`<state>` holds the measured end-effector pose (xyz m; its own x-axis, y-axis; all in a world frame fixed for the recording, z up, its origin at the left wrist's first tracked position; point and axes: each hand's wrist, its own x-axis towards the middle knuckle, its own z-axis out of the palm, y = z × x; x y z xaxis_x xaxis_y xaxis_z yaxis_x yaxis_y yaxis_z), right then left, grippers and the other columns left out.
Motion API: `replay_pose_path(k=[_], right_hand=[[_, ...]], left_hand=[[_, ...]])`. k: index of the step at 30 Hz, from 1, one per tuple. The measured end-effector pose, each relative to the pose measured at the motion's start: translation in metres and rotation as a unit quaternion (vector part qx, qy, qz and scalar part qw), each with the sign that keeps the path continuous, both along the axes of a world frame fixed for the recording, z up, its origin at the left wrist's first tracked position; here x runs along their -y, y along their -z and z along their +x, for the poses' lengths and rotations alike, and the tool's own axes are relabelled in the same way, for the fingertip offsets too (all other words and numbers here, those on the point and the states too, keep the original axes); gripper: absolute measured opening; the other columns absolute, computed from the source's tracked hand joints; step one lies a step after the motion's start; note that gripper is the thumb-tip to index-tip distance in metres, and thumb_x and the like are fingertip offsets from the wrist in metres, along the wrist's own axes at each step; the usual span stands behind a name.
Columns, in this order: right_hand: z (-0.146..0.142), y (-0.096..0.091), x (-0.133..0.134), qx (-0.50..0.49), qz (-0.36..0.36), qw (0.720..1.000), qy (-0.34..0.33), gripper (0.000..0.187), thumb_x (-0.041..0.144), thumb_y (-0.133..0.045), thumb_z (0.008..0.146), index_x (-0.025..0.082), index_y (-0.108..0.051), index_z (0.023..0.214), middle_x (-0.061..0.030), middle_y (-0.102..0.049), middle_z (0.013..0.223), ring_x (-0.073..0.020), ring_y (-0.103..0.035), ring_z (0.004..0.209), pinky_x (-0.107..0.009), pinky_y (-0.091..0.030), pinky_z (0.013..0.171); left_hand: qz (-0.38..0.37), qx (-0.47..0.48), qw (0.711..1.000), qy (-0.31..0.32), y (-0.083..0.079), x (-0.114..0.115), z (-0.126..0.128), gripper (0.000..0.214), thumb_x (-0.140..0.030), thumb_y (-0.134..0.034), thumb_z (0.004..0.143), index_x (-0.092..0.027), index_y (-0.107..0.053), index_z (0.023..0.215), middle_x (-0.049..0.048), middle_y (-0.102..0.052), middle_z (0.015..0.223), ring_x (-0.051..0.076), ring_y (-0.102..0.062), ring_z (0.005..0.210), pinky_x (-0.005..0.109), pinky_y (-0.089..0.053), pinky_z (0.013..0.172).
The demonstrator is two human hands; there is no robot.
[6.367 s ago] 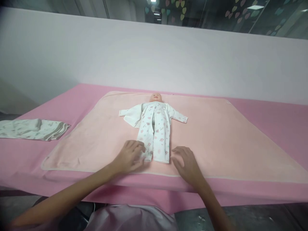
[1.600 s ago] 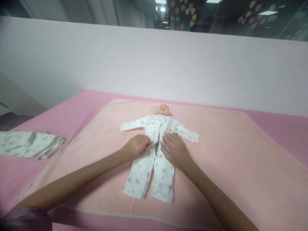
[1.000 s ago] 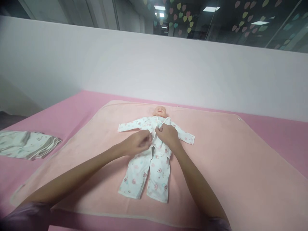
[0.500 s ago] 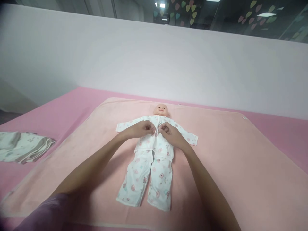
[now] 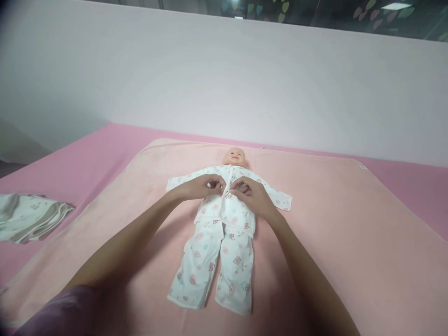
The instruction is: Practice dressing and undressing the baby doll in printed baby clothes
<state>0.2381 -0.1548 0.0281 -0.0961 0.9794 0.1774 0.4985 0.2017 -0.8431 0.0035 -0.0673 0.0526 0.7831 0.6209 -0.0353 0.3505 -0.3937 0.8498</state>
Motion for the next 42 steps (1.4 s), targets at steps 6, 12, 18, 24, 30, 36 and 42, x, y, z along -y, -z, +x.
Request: replay_pose_path(k=[6, 12, 18, 24, 30, 36, 42], right_hand=[[0.003, -0.002, 0.002, -0.002, -0.014, 1.0, -0.019, 0.029, 0.051, -0.072, 0.089, 0.027, -0.069, 0.104, -0.0043, -0.073, 0.112, -0.0162, -0.064, 0.078, -0.034, -0.055, 0.074], [0.0, 0.001, 0.001, 0.004, -0.016, 1.0, -0.001, 0.032, 0.055, -0.074, 0.087, 0.026, -0.067, 0.098, -0.0031, -0.073, 0.105, -0.0145, -0.056, 0.07, -0.032, -0.05, 0.067], [0.0, 0.0, 0.0, 0.004, -0.007, 1.0, -0.005, 0.028, 0.054, -0.071, 0.09, 0.027, -0.068, 0.097, -0.0037, -0.074, 0.107, -0.0174, -0.062, 0.076, -0.034, -0.052, 0.071], [0.001, -0.002, 0.002, 0.007, 0.003, 1.0, -0.007, 0.022, 0.048, -0.072, 0.091, 0.028, -0.072, 0.101, -0.0032, -0.076, 0.109, -0.0174, -0.063, 0.076, -0.035, -0.054, 0.071], [-0.001, -0.008, 0.008, 0.036, 0.052, 0.998, -0.017, 0.018, 0.044, -0.071, 0.093, 0.031, -0.081, 0.101, -0.0038, -0.078, 0.107, -0.0231, -0.07, 0.088, -0.039, -0.059, 0.076], [-0.009, 0.004, 0.006, 0.014, 0.105, 0.994, 0.019, 0.014, 0.042, -0.072, 0.094, 0.033, -0.082, 0.096, -0.003, -0.078, 0.099, -0.0245, -0.072, 0.091, -0.042, -0.061, 0.079], [-0.012, 0.012, 0.003, 0.041, 0.124, 0.991, 0.019, 0.016, 0.044, -0.072, 0.094, 0.028, -0.076, 0.091, -0.0047, -0.074, 0.099, -0.0222, -0.069, 0.083, -0.04, -0.059, 0.074]], left_hand=[[-0.006, -0.03, 0.999, -0.016, -0.007, 0.006, -0.001, 0.028, -0.046, -0.067, 0.087, -0.022, -0.077, 0.098, 0.0037, -0.066, 0.087, 0.014, -0.052, 0.069, 0.027, -0.04, 0.062], [-0.017, -0.014, 0.998, -0.058, 0.0, 0.008, 0.006, 0.028, -0.045, -0.068, 0.085, -0.02, -0.076, 0.094, 0.0025, -0.064, 0.082, 0.013, -0.051, 0.067, 0.027, -0.037, 0.058], [-0.041, 0.008, 0.999, -0.028, 0.008, -0.001, 0.004, 0.027, -0.044, -0.069, 0.085, -0.02, -0.077, 0.094, 0.0038, -0.066, 0.086, 0.014, -0.054, 0.071, 0.027, -0.041, 0.061], [-0.063, 0.006, 0.998, -0.014, 0.007, -0.006, 0.001, 0.034, -0.052, -0.075, 0.082, -0.022, -0.08, 0.097, 0.0056, -0.068, 0.091, 0.017, -0.057, 0.078, 0.027, -0.044, 0.064], [-0.086, 0.015, 0.995, -0.045, 0.013, -0.009, 0.004, 0.037, -0.054, -0.081, 0.076, -0.021, -0.082, 0.094, 0.0059, -0.072, 0.093, 0.018, -0.061, 0.081, 0.027, -0.045, 0.066], [-0.103, 0.009, 0.992, -0.072, 0.015, -0.006, 0.006, 0.039, -0.054, -0.083, 0.074, -0.02, -0.084, 0.092, 0.0066, -0.075, 0.093, 0.019, -0.063, 0.083, 0.028, -0.046, 0.065], [-0.092, 0.027, 0.991, -0.09, 0.013, 0.0, 0.009, 0.035, -0.053, -0.08, 0.075, -0.02, -0.084, 0.088, 0.0064, -0.075, 0.089, 0.02, -0.064, 0.081, 0.029, -0.046, 0.064]])
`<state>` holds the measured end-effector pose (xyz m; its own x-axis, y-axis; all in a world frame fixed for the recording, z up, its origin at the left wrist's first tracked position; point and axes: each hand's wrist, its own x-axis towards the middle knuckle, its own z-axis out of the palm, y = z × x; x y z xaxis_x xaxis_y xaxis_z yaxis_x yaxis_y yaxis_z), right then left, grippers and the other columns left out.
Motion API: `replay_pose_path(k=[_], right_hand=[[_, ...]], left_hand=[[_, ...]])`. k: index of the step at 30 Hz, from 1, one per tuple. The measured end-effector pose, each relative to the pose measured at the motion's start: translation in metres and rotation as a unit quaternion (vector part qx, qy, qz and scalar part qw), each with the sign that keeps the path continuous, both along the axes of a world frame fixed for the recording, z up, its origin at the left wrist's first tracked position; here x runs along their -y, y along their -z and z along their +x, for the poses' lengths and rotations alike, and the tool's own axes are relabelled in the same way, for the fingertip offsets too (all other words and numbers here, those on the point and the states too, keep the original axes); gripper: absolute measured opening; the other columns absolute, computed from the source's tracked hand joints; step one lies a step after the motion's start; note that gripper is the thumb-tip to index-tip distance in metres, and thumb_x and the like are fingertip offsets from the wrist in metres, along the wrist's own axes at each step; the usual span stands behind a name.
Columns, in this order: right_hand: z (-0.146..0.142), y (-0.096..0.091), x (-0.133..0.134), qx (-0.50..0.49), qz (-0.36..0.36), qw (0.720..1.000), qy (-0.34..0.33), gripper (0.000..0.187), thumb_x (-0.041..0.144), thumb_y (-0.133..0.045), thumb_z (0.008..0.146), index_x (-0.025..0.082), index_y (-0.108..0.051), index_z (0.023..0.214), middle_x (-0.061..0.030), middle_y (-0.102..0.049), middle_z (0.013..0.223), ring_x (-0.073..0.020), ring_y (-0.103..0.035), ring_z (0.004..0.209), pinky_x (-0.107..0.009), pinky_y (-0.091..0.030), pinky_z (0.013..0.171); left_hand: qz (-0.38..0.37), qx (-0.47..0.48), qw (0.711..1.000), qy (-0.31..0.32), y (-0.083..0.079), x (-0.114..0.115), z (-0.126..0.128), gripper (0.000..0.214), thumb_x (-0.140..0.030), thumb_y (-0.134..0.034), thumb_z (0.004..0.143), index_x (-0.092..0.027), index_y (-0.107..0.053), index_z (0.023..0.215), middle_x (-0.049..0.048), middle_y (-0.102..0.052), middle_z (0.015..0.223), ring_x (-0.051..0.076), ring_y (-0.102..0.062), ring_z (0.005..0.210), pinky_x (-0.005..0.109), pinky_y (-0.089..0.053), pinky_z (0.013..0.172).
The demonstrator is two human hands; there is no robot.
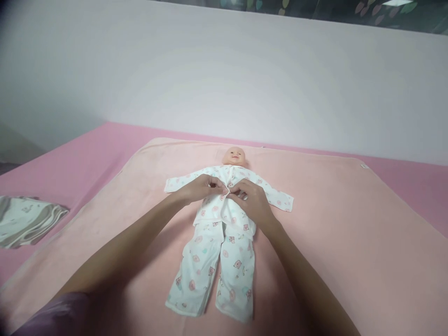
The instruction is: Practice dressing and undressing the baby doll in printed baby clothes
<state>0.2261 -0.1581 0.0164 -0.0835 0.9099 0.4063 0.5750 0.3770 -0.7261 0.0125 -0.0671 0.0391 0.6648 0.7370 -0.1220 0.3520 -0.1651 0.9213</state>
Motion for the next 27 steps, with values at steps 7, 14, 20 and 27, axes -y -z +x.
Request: replay_pose_path(k=[7, 14, 20, 27], right_hand=[[-0.001, 0.003, -0.003, 0.055, 0.005, 0.998, -0.002, 0.02, 0.042, -0.067, 0.096, 0.025, -0.061, 0.088, -0.0049, -0.068, 0.095, -0.0201, -0.061, 0.078, -0.036, -0.053, 0.07], [-0.002, 0.005, -0.002, 0.098, 0.026, 0.995, 0.013, 0.023, 0.044, -0.063, 0.099, 0.024, -0.058, 0.088, -0.0047, -0.066, 0.093, -0.0217, -0.06, 0.084, -0.035, -0.05, 0.078], [-0.005, -0.005, 0.006, 0.152, 0.076, 0.985, 0.01, 0.016, 0.039, -0.062, 0.101, 0.024, -0.061, 0.096, -0.0057, -0.067, 0.101, -0.0232, -0.063, 0.097, -0.036, -0.05, 0.083], [-0.025, -0.003, 0.088, 0.274, 0.08, 0.958, 0.021, 0.048, 0.044, -0.074, 0.091, 0.024, -0.054, 0.13, -0.0125, -0.06, 0.129, -0.033, -0.058, 0.115, -0.046, -0.049, 0.095]], left_hand=[[0.082, -0.033, 0.996, -0.013, -0.008, 0.022, 0.006, 0.029, -0.048, -0.073, 0.082, -0.02, -0.079, 0.085, 0.0042, -0.071, 0.083, 0.018, -0.061, 0.073, 0.028, -0.042, 0.061], [0.101, -0.023, 0.993, -0.056, 0.005, 0.025, 0.009, 0.028, -0.046, -0.074, 0.082, -0.018, -0.071, 0.085, 0.0007, -0.064, 0.078, 0.014, -0.056, 0.069, 0.027, -0.04, 0.061], [0.116, 0.015, 0.989, -0.091, 0.015, 0.032, -0.001, 0.026, -0.044, -0.061, 0.092, -0.018, -0.06, 0.085, 0.0036, -0.069, 0.094, 0.014, -0.058, 0.072, 0.028, -0.044, 0.065], [0.236, 0.0, 0.971, -0.045, 0.035, 0.089, -0.067, 0.039, -0.04, -0.063, 0.093, -0.023, -0.052, 0.126, 0.0089, -0.061, 0.122, 0.021, -0.06, 0.095, 0.035, -0.052, 0.08]])
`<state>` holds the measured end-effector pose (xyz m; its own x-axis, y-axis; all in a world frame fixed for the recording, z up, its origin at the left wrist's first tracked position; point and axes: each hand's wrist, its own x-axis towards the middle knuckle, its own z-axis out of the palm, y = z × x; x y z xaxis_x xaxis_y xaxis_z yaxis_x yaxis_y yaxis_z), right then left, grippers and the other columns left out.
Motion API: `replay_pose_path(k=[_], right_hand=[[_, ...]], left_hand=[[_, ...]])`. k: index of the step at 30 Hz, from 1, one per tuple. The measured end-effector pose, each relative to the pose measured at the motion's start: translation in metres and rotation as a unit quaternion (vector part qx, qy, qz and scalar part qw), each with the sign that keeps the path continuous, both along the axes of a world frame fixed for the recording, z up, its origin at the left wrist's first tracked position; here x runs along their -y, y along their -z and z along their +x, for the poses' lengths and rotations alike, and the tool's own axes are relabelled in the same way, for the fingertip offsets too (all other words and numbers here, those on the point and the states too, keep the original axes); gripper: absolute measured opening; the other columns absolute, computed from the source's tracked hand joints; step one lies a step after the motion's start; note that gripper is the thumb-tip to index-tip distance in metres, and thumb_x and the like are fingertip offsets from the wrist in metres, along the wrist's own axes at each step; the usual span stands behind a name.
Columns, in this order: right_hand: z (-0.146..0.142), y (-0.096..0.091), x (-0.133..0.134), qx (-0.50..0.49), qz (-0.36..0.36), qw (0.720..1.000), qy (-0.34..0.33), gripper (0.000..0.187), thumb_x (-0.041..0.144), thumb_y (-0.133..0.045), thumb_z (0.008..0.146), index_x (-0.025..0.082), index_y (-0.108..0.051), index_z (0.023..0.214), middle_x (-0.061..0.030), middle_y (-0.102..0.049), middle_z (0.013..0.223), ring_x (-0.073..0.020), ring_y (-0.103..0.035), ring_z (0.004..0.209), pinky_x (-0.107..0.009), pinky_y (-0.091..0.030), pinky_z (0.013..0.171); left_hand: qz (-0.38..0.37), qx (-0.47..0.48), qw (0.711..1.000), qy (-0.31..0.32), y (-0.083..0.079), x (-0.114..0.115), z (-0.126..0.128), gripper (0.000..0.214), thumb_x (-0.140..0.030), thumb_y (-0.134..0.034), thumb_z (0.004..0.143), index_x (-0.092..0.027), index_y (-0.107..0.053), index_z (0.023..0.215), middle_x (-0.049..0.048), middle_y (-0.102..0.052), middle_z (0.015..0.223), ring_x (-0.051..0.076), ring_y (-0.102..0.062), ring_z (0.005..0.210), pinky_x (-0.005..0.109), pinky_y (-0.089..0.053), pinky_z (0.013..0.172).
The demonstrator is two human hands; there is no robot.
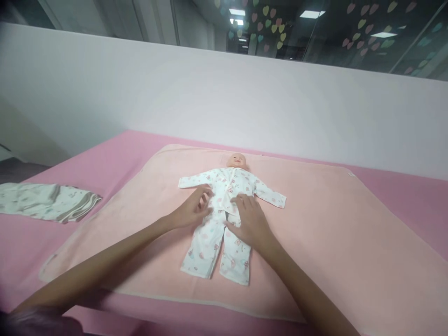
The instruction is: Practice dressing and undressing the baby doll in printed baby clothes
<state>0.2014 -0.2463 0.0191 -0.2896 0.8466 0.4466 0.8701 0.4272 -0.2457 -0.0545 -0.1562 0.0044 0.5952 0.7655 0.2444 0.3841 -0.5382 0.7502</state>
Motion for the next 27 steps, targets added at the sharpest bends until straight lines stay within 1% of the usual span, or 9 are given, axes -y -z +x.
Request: replay_pose_path(k=[2, 5, 8, 12, 16, 19, 22, 25, 27], right_hand=[[-0.008, 0.01, 0.012, 0.03, 0.003, 0.999, 0.025, 0.046, 0.04, -0.074, 0.091, 0.022, -0.054, 0.128, -0.0139, -0.06, 0.128, -0.034, -0.056, 0.113, -0.046, -0.048, 0.093], [-0.019, 0.02, 0.006, 0.065, 0.024, 0.995, 0.076, 0.037, 0.027, -0.067, 0.093, 0.019, -0.054, 0.127, -0.0142, -0.061, 0.121, -0.0329, -0.055, 0.106, -0.044, -0.046, 0.088], [-0.025, 0.02, -0.015, 0.103, 0.034, 0.99, 0.087, 0.032, 0.014, -0.061, 0.093, 0.019, -0.057, 0.124, -0.0124, -0.062, 0.112, -0.0306, -0.055, 0.1, -0.042, -0.043, 0.087], [-0.02, 0.016, -0.027, 0.127, 0.057, 0.986, 0.097, 0.026, 0.01, -0.053, 0.097, 0.019, -0.062, 0.12, -0.0114, -0.063, 0.101, -0.0287, -0.055, 0.092, -0.041, -0.042, 0.084], [-0.002, 0.025, -0.01, 0.137, 0.097, 0.983, 0.069, 0.03, 0.01, -0.044, 0.102, 0.023, -0.063, 0.122, -0.0103, -0.064, 0.099, -0.0274, -0.056, 0.091, -0.04, -0.043, 0.085], [0.016, 0.039, 0.011, 0.123, 0.108, 0.983, 0.08, 0.033, 0.009, -0.043, 0.101, 0.024, -0.061, 0.123, -0.0111, -0.065, 0.108, -0.0274, -0.058, 0.095, -0.04, -0.045, 0.086], [0.033, 0.053, 0.024, 0.068, 0.073, 0.986, 0.13, 0.03, 0.015, -0.048, 0.098, 0.022, -0.055, 0.127, -0.0134, -0.065, 0.115, -0.0293, -0.06, 0.098, -0.041, -0.048, 0.082], [0.044, 0.062, 0.031, -0.011, -0.023, 0.984, 0.177, 0.025, 0.024, -0.053, 0.097, 0.022, -0.052, 0.121, -0.0082, -0.065, 0.098, -0.0266, -0.061, 0.084, -0.037, -0.048, 0.069], [0.048, 0.062, 0.038, -0.05, -0.076, 0.978, 0.189, 0.02, 0.027, -0.055, 0.095, 0.023, -0.052, 0.115, -0.0034, -0.062, 0.086, -0.0241, -0.06, 0.075, -0.035, -0.046, 0.064]], left_hand=[[0.012, -0.026, 1.0, -0.006, 0.012, 0.008, -0.013, 0.044, -0.036, -0.065, 0.09, -0.022, -0.05, 0.128, 0.0102, -0.06, 0.123, 0.023, -0.06, 0.101, 0.037, -0.052, 0.083], [0.032, -0.07, 0.996, -0.04, 0.024, 0.011, -0.011, 0.037, -0.034, -0.065, 0.087, -0.02, -0.052, 0.118, 0.0083, -0.063, 0.109, 0.025, -0.06, 0.096, 0.037, -0.048, 0.078], [0.04, -0.1, 0.991, -0.083, 0.024, 0.011, 0.003, 0.021, -0.031, -0.059, 0.09, -0.021, -0.052, 0.107, 0.0025, -0.063, 0.087, 0.023, -0.059, 0.08, 0.034, -0.043, 0.071], [0.095, -0.112, 0.981, -0.128, 0.02, 0.013, 0.007, 0.019, -0.027, -0.055, 0.092, -0.022, -0.049, 0.11, 0.0004, -0.063, 0.081, 0.023, -0.06, 0.076, 0.034, -0.041, 0.071], [0.179, -0.136, 0.965, -0.138, 0.028, 0.018, -0.012, 0.023, -0.026, -0.055, 0.093, -0.022, -0.048, 0.115, 0.0004, -0.066, 0.083, 0.024, -0.061, 0.075, 0.036, -0.042, 0.078], [0.2, -0.159, 0.957, -0.139, 0.037, 0.025, -0.022, 0.025, -0.028, -0.054, 0.095, -0.021, -0.047, 0.118, 0.0022, -0.066, 0.086, 0.025, -0.062, 0.078, 0.037, -0.042, 0.078], [0.177, -0.152, 0.962, -0.144, 0.04, 0.031, -0.02, 0.025, -0.031, -0.054, 0.096, -0.021, -0.046, 0.117, 0.005, -0.066, 0.091, 0.027, -0.064, 0.085, 0.037, -0.043, 0.076], [0.141, -0.132, 0.972, -0.132, 0.038, 0.031, -0.014, 0.018, -0.027, -0.053, 0.095, -0.022, -0.046, 0.11, 0.0034, -0.066, 0.086, 0.026, -0.063, 0.083, 0.036, -0.042, 0.075], [0.138, -0.132, 0.973, -0.128, 0.035, 0.031, -0.016, 0.017, -0.024, -0.052, 0.093, -0.022, -0.046, 0.109, 0.0013, -0.063, 0.079, 0.025, -0.061, 0.077, 0.036, -0.042, 0.074]])
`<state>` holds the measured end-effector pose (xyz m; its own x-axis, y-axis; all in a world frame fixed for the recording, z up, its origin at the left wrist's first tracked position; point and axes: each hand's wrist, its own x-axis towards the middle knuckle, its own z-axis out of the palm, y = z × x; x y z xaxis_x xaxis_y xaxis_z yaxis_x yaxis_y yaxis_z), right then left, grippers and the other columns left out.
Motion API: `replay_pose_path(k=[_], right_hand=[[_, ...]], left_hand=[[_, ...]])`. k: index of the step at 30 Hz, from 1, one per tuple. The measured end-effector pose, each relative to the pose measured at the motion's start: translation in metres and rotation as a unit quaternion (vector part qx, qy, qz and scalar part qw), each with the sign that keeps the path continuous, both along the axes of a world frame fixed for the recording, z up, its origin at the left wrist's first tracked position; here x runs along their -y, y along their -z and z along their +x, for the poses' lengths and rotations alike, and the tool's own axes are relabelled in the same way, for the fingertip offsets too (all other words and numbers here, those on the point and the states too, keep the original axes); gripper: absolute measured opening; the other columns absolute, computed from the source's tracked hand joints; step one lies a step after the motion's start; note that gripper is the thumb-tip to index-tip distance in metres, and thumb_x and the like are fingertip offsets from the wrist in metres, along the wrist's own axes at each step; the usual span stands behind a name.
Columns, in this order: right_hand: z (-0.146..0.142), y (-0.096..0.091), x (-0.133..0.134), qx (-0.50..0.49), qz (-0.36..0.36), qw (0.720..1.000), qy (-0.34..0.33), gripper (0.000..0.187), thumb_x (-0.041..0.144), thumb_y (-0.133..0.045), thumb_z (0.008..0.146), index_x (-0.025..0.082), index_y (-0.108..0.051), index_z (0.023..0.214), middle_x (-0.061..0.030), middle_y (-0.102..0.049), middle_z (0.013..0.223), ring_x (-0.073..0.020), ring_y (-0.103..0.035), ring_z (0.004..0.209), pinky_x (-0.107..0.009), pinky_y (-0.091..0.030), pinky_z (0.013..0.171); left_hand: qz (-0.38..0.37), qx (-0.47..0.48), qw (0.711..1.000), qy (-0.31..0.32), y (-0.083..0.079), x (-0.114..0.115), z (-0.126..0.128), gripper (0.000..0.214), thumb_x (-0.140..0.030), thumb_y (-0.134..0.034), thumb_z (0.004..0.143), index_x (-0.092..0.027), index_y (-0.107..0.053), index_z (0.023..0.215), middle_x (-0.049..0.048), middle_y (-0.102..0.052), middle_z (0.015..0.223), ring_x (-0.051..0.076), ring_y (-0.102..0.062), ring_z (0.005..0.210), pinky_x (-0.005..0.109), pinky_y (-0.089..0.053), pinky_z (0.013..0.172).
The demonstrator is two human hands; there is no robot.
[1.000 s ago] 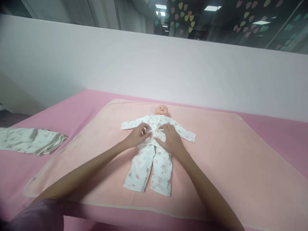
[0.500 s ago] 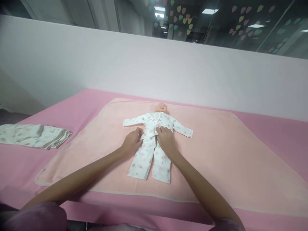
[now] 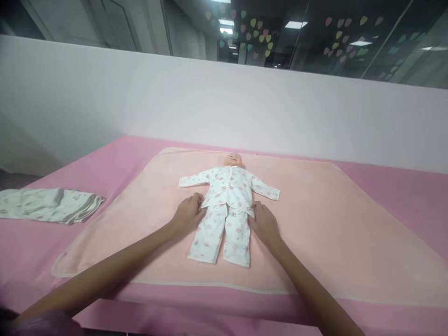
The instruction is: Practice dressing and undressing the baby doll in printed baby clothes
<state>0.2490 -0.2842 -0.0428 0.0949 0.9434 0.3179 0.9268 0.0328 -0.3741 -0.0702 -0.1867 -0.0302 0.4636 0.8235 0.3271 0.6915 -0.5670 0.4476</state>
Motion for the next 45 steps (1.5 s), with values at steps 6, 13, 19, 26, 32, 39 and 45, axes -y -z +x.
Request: replay_pose_path(k=[6, 13, 19, 26, 32, 39, 45], right_hand=[[0.004, -0.028, 0.006, -0.069, 0.038, 0.993, -0.092, 0.021, 0.037, -0.06, 0.098, 0.026, -0.057, 0.115, -0.0049, -0.067, 0.101, -0.0234, -0.062, 0.089, -0.038, -0.05, 0.079], [-0.011, -0.082, -0.125, -0.172, 0.044, 0.974, -0.141, 0.025, 0.036, -0.054, 0.099, 0.024, -0.063, 0.12, -0.0061, -0.064, 0.112, -0.0181, -0.06, 0.085, -0.034, -0.051, 0.079], [-0.002, -0.091, -0.181, -0.16, -0.09, 0.959, -0.216, 0.028, 0.034, -0.058, 0.095, 0.022, -0.068, 0.118, -0.0042, -0.066, 0.108, -0.0155, -0.055, 0.081, -0.033, -0.049, 0.079], [0.004, -0.077, -0.177, -0.188, -0.057, 0.952, -0.233, 0.024, 0.043, -0.057, 0.1, 0.023, -0.065, 0.109, -0.0024, -0.065, 0.099, -0.0158, -0.052, 0.078, -0.031, -0.046, 0.074], [0.0, -0.062, -0.18, -0.28, -0.019, 0.947, -0.158, 0.028, 0.05, -0.067, 0.094, 0.025, -0.065, 0.106, -0.0014, -0.069, 0.097, -0.0158, -0.056, 0.076, -0.031, -0.047, 0.072], [-0.001, -0.059, -0.171, -0.325, -0.017, 0.941, -0.099, 0.025, 0.05, -0.077, 0.085, 0.027, -0.083, 0.092, -0.0041, -0.079, 0.097, -0.0222, -0.068, 0.081, -0.036, -0.053, 0.074], [-0.011, -0.057, -0.167, -0.347, 0.014, 0.936, -0.057, 0.019, 0.046, -0.082, 0.08, 0.028, -0.086, 0.088, -0.0049, -0.081, 0.096, -0.0245, -0.071, 0.085, -0.039, -0.056, 0.078]], left_hand=[[0.007, -0.003, 0.997, 0.081, -0.02, -0.011, -0.016, 0.025, -0.031, -0.057, 0.092, -0.022, -0.048, 0.114, 0.0, -0.063, 0.083, 0.021, -0.058, 0.073, 0.034, -0.042, 0.072], [-0.088, 0.137, 0.983, 0.09, -0.077, -0.104, 0.066, 0.021, -0.037, -0.059, 0.095, -0.019, -0.064, 0.104, 0.0075, -0.069, 0.11, 0.018, -0.065, 0.083, 0.032, -0.051, 0.077], [-0.32, 0.113, 0.93, 0.14, -0.087, -0.146, 0.095, 0.031, -0.044, -0.078, 0.079, -0.016, -0.075, 0.093, 0.0039, -0.069, 0.083, 0.015, -0.063, 0.071, 0.026, -0.046, 0.064], [-0.362, 0.127, 0.914, 0.134, -0.079, -0.151, 0.09, 0.037, -0.05, -0.084, 0.072, -0.017, -0.08, 0.088, 0.0031, -0.064, 0.075, 0.013, -0.054, 0.066, 0.024, -0.037, 0.054], [-0.407, 0.158, 0.893, 0.112, -0.082, -0.154, 0.097, 0.026, -0.038, -0.081, 0.074, -0.016, -0.079, 0.086, 0.0012, -0.061, 0.068, 0.012, -0.051, 0.061, 0.024, -0.038, 0.054], [-0.428, 0.173, 0.88, 0.109, -0.077, -0.156, 0.098, 0.029, -0.042, -0.082, 0.076, -0.015, -0.081, 0.088, 0.0029, -0.065, 0.074, 0.012, -0.051, 0.066, 0.025, -0.039, 0.057], [-0.404, 0.186, 0.888, 0.111, -0.068, -0.157, 0.102, 0.024, -0.039, -0.078, 0.077, -0.016, -0.079, 0.081, 0.0023, -0.065, 0.074, 0.012, -0.051, 0.067, 0.027, -0.04, 0.062]])
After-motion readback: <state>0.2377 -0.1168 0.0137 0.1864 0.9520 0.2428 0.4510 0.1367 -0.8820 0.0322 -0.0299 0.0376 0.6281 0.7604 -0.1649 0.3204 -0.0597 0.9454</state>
